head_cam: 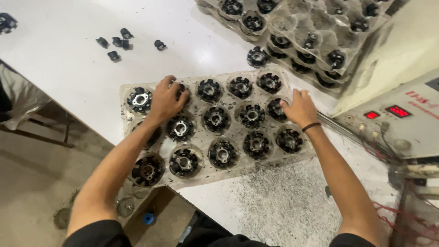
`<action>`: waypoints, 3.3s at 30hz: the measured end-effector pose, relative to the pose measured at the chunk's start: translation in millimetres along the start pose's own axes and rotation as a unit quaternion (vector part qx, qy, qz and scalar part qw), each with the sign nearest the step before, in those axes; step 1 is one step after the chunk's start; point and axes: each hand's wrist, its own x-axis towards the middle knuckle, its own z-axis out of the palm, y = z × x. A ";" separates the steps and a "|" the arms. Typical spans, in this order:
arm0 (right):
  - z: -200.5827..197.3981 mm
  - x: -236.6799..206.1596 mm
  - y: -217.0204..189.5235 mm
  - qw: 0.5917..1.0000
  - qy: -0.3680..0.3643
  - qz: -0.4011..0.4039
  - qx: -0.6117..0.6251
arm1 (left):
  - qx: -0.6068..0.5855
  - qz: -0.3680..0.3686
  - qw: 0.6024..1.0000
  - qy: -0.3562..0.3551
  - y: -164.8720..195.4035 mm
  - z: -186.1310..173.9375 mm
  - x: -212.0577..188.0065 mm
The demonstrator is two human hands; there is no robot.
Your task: The person picks up black motor rotor housings one at a time on a workbench and uses a soldering iron to solder wires inside each housing, then places the finished rotors into a molded tray. At the end the person arranges the soldered rotors into the tray slots.
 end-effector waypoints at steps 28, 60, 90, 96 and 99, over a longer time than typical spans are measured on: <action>-24.3 -73.2 2.9 0.986 0.019 0.110 0.126 | 0.008 -0.417 0.895 -0.156 9.4 -130.5 -137.6; -126.7 327.5 162.6 0.911 0.220 0.336 0.098 | 0.141 -0.048 0.987 0.060 80.5 132.6 529.1; 25.7 -5.3 -104.3 0.930 -0.017 -0.363 0.058 | 0.136 -0.280 0.947 0.077 -148.3 -92.9 169.3; 20.9 -5.3 -103.9 0.931 -0.019 -0.359 0.067 | 0.164 -0.204 0.964 -0.046 -122.9 -52.9 207.3; 26.5 -10.4 -96.9 0.930 -0.022 -0.360 0.075 | 0.150 -0.104 0.981 -0.071 -101.2 -28.5 211.2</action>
